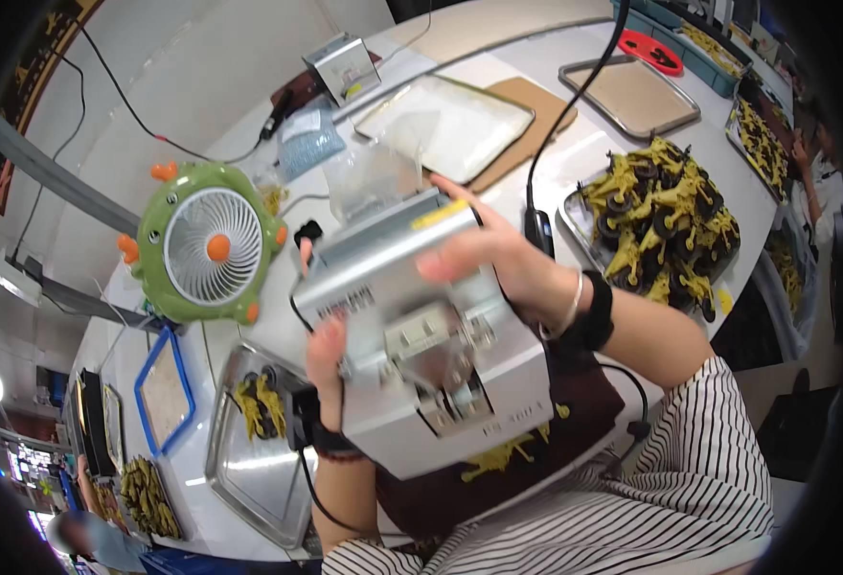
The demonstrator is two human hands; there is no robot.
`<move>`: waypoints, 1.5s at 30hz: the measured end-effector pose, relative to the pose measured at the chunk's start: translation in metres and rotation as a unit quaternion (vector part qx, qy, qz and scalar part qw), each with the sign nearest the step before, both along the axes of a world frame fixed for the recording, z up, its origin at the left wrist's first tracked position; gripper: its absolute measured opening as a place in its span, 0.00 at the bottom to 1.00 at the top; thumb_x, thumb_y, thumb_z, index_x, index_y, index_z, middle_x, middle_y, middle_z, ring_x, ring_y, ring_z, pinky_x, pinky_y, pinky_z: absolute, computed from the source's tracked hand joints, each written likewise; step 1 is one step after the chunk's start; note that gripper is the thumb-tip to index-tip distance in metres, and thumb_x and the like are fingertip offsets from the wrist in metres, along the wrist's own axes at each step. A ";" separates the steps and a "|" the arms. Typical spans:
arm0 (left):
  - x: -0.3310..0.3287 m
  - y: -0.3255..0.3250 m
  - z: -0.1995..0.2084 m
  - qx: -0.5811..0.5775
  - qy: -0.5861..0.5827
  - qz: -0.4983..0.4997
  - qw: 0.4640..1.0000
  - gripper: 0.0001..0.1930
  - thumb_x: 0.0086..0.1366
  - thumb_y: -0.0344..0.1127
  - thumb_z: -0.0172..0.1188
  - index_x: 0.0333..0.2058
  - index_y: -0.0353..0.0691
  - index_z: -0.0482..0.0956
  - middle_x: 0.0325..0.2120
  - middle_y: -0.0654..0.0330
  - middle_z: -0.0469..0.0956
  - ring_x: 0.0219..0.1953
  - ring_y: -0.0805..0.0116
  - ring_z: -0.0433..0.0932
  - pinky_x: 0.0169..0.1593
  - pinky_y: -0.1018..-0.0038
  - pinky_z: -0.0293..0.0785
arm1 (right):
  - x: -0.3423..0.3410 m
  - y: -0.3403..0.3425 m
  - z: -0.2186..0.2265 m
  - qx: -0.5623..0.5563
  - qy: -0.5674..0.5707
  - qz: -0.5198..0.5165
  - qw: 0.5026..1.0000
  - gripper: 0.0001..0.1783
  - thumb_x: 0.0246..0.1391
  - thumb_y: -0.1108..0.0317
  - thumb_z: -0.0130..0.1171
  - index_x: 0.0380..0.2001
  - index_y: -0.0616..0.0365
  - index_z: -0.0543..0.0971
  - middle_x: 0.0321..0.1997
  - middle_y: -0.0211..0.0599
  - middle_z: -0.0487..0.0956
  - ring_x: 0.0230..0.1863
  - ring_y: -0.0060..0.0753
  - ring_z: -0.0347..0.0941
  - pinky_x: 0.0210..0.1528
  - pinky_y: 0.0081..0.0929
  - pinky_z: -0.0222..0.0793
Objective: The recorder uses a powered screwdriver and a screw feeder to assemble plastic toy motorcycle components at a factory workbench.
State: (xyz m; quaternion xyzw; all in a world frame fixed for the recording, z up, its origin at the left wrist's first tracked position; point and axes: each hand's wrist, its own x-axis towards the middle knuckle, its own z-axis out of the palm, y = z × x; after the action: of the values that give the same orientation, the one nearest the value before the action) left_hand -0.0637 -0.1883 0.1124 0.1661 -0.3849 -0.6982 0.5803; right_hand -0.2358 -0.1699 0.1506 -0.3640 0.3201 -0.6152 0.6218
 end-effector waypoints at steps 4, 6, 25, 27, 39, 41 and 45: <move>0.005 0.001 0.010 0.047 -0.055 -0.064 0.995 0.33 0.55 0.47 0.57 0.54 0.33 0.60 0.45 0.50 0.70 0.43 0.59 0.73 0.48 0.67 0.71 | -0.002 0.002 0.003 0.022 0.054 -0.012 0.998 0.32 0.34 0.72 0.61 0.47 0.62 0.64 0.39 0.39 0.72 0.42 0.30 0.68 0.45 0.24 0.64; 0.004 0.005 0.016 0.047 -0.036 -0.071 0.996 0.33 0.55 0.47 0.57 0.54 0.33 0.60 0.45 0.50 0.70 0.43 0.59 0.74 0.47 0.68 0.71 | 0.004 0.006 0.008 0.010 0.008 -0.009 1.000 0.30 0.35 0.71 0.61 0.46 0.62 0.64 0.39 0.40 0.71 0.41 0.31 0.69 0.43 0.25 0.66; 0.016 -0.018 -0.020 0.010 -0.105 -0.065 0.992 0.31 0.56 0.45 0.53 0.57 0.41 0.56 0.49 0.51 0.68 0.49 0.59 0.70 0.52 0.65 0.67 | -0.011 0.007 0.000 0.029 0.046 0.135 0.989 0.23 0.45 0.66 0.55 0.45 0.67 0.72 0.40 0.36 0.75 0.36 0.20 0.69 0.39 0.16 0.65; 0.020 -0.014 -0.029 -0.011 -0.083 -0.053 0.995 0.31 0.57 0.46 0.52 0.57 0.41 0.57 0.48 0.51 0.68 0.48 0.59 0.70 0.52 0.65 0.67 | 0.004 0.024 0.012 0.028 0.062 0.061 0.996 0.21 0.45 0.64 0.55 0.41 0.68 0.74 0.39 0.36 0.75 0.38 0.22 0.68 0.45 0.15 0.63; 0.024 -0.018 -0.032 -0.057 -0.082 -0.008 0.995 0.44 0.53 0.44 0.60 0.62 0.31 0.46 0.52 0.50 0.65 0.51 0.62 0.67 0.54 0.70 0.63 | 0.003 0.015 0.014 0.030 0.161 -0.018 0.986 0.37 0.40 0.66 0.54 0.57 0.67 0.61 0.54 0.44 0.67 0.51 0.28 0.63 0.56 0.20 0.52; 0.026 -0.013 -0.024 -0.023 -0.076 -0.034 0.996 0.47 0.51 0.45 0.62 0.62 0.31 0.45 0.52 0.49 0.64 0.52 0.61 0.67 0.54 0.69 0.63 | 0.006 0.019 0.014 0.028 0.109 0.020 0.993 0.45 0.37 0.65 0.54 0.61 0.68 0.52 0.55 0.46 0.66 0.52 0.30 0.64 0.57 0.19 0.52; 0.020 0.001 0.012 -0.162 -0.072 0.025 0.984 0.50 0.48 0.48 0.62 0.62 0.32 0.44 0.54 0.47 0.62 0.54 0.59 0.65 0.56 0.69 0.61 | -0.001 0.015 0.009 -0.057 0.064 0.020 0.996 0.50 0.37 0.71 0.58 0.64 0.61 0.45 0.34 0.39 0.74 0.37 0.24 0.70 0.42 0.18 0.64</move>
State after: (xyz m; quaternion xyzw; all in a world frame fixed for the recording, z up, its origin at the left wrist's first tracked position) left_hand -0.0435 -0.1877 0.1239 0.1294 -0.5295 -0.5982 0.5874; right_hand -0.2371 -0.1547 0.1593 -0.4436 0.3163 -0.5950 0.5908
